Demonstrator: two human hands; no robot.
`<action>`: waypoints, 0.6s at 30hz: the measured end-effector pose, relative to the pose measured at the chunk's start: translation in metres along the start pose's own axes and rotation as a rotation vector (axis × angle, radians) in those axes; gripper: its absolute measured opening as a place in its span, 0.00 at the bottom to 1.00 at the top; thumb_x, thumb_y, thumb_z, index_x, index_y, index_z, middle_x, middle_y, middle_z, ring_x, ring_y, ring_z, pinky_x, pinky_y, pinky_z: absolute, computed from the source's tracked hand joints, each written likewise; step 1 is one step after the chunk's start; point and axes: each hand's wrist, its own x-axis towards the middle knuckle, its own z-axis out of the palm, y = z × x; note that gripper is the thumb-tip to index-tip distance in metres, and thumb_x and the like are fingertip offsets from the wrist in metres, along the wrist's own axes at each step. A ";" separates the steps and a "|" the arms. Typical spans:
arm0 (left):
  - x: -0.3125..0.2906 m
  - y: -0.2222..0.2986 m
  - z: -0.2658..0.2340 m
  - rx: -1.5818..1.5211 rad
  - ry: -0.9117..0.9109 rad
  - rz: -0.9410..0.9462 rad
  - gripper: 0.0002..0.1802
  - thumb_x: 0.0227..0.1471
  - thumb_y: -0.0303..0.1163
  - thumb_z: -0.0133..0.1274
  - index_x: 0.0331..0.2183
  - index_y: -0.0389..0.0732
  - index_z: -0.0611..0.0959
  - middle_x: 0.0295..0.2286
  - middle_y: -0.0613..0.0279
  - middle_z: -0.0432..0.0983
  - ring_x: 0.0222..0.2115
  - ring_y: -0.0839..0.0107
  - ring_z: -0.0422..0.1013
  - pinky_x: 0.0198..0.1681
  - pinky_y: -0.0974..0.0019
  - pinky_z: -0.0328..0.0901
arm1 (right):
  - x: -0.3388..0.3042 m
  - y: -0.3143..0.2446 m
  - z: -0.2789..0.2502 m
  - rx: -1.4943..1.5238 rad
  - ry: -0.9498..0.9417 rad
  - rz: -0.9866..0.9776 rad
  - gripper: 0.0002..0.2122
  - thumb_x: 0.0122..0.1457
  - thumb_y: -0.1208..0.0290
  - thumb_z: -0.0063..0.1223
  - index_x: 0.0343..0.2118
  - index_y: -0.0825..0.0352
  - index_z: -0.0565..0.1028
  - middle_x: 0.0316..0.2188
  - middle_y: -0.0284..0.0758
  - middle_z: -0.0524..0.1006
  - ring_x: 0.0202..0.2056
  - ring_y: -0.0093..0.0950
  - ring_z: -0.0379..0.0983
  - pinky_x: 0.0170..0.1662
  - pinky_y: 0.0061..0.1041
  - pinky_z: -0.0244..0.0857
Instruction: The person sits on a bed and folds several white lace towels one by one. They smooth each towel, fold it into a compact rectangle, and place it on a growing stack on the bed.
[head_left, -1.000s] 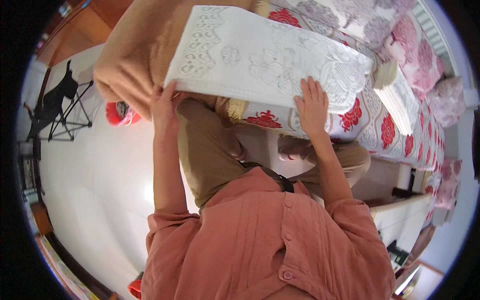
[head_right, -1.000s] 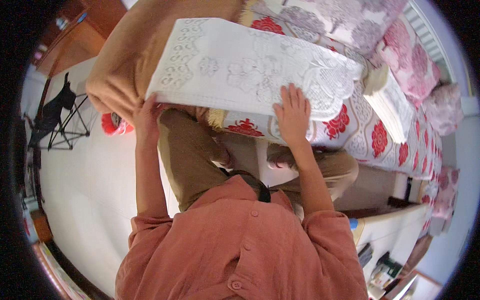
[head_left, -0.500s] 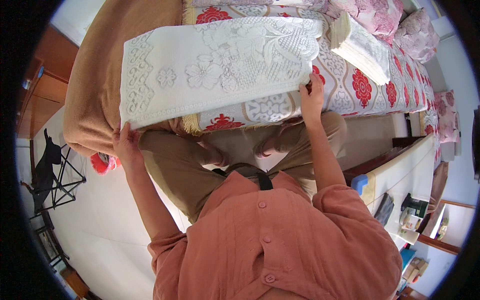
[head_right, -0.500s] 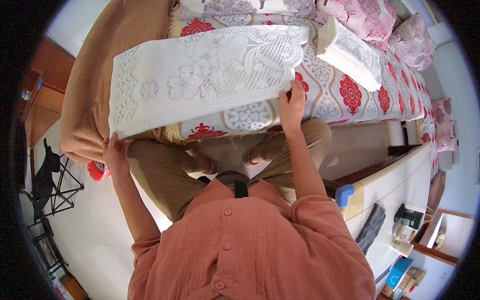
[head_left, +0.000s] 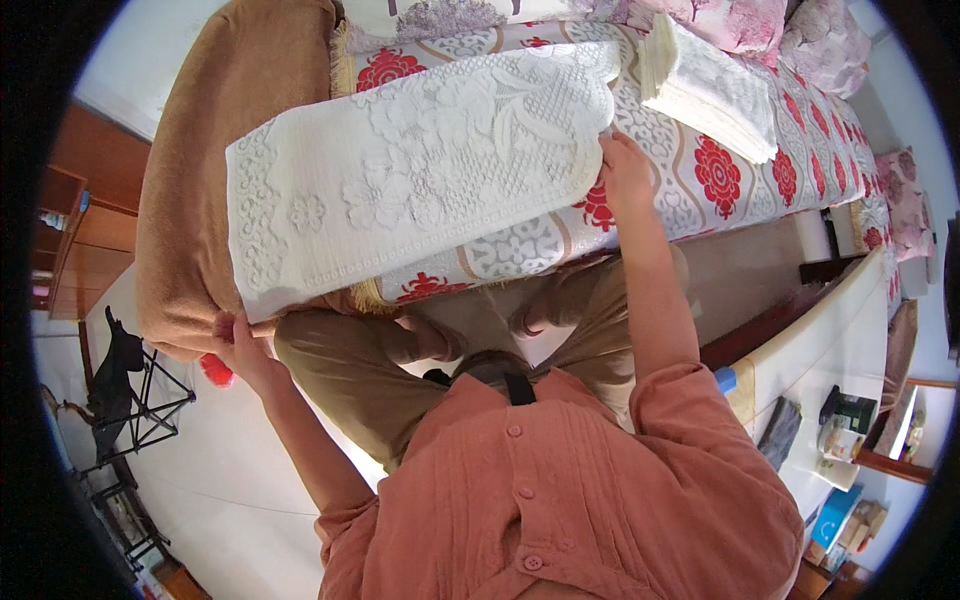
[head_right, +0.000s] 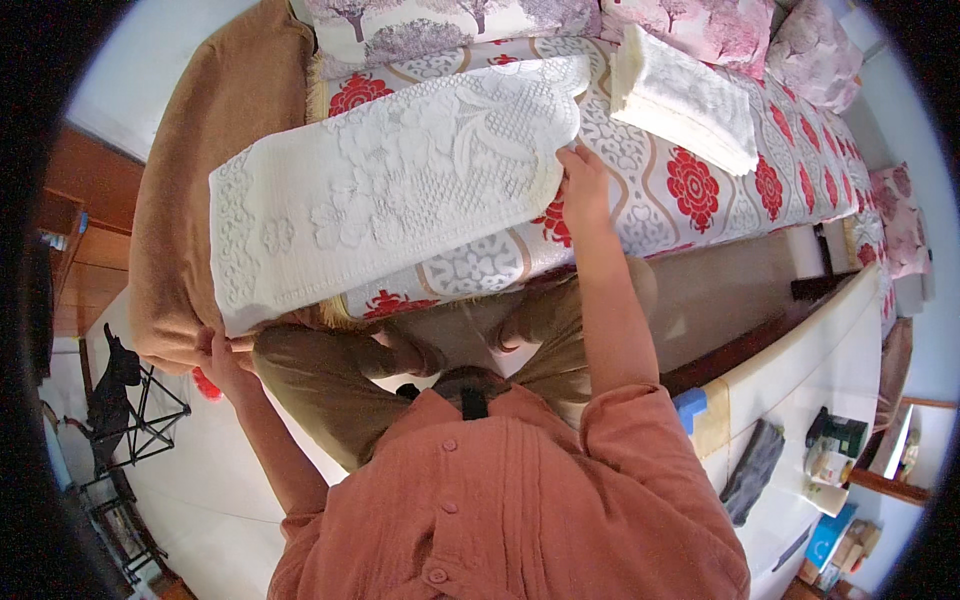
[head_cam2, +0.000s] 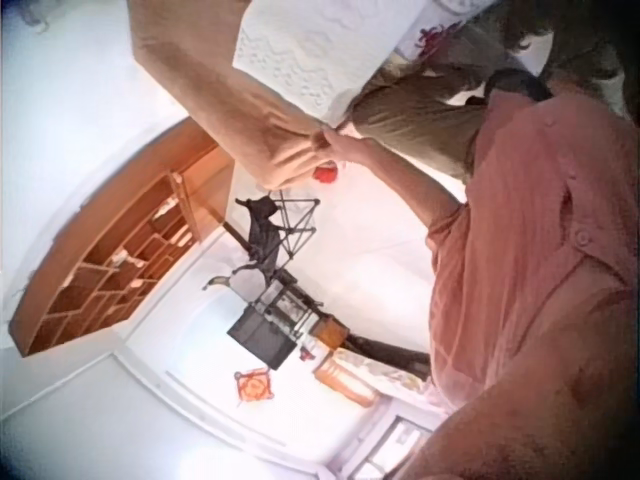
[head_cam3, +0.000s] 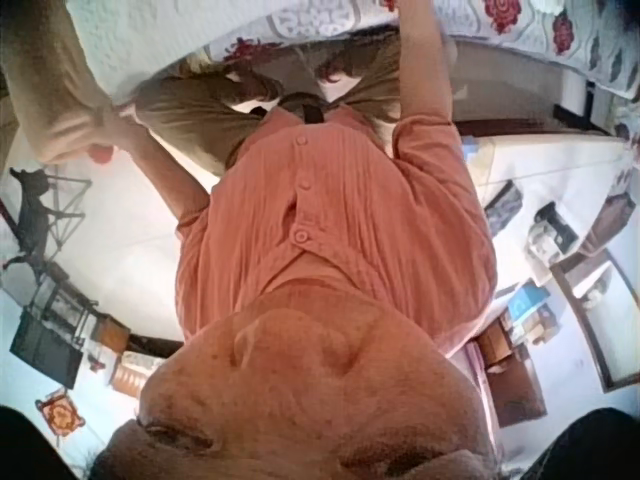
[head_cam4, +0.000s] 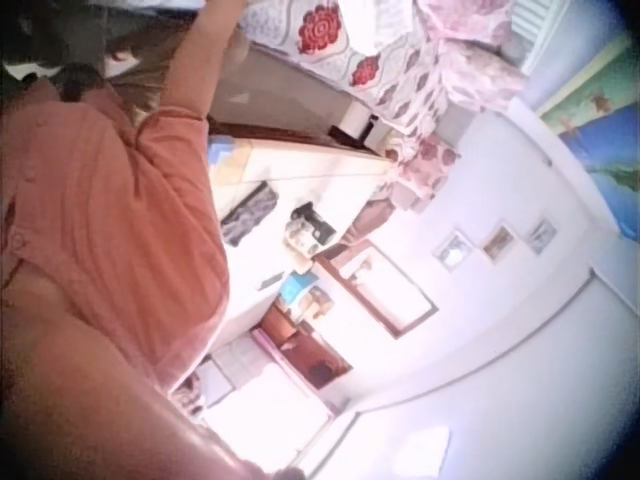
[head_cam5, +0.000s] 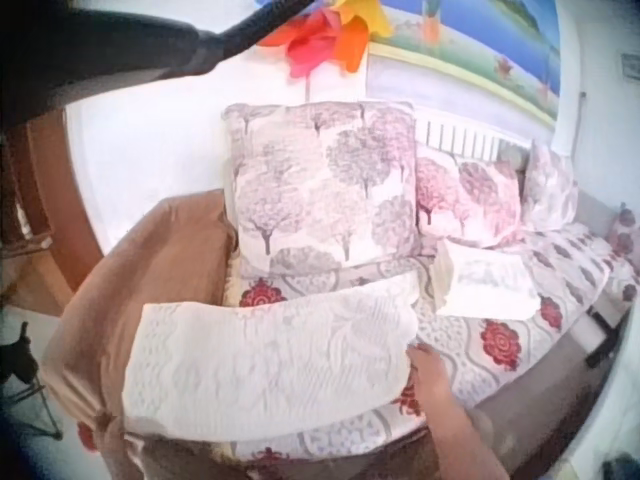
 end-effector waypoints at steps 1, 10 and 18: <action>-0.009 0.011 0.011 0.015 -0.037 0.046 0.24 0.55 0.28 0.55 0.52 0.32 0.69 0.46 0.58 0.68 0.45 0.69 0.67 0.49 0.66 0.63 | 0.013 0.001 -0.002 0.017 -0.005 0.002 0.24 0.57 0.76 0.55 0.56 0.78 0.64 0.47 0.42 0.74 0.45 0.31 0.73 0.48 0.27 0.69; -0.009 0.033 0.068 0.119 -0.371 -0.068 0.17 0.60 0.32 0.51 0.50 0.36 0.77 0.45 0.60 0.75 0.48 0.69 0.70 0.53 0.66 0.62 | 0.078 -0.009 0.014 -0.109 -0.131 0.054 0.21 0.55 0.82 0.54 0.53 0.73 0.69 0.44 0.43 0.77 0.45 0.35 0.76 0.50 0.34 0.71; 0.052 0.023 0.141 -0.342 -0.650 -0.347 0.29 0.66 0.42 0.41 0.60 0.32 0.64 0.57 0.49 0.66 0.58 0.62 0.64 0.60 0.61 0.59 | 0.017 -0.042 0.202 -0.495 -0.560 -0.261 0.31 0.52 0.79 0.56 0.62 0.70 0.63 0.51 0.43 0.75 0.49 0.32 0.73 0.52 0.29 0.68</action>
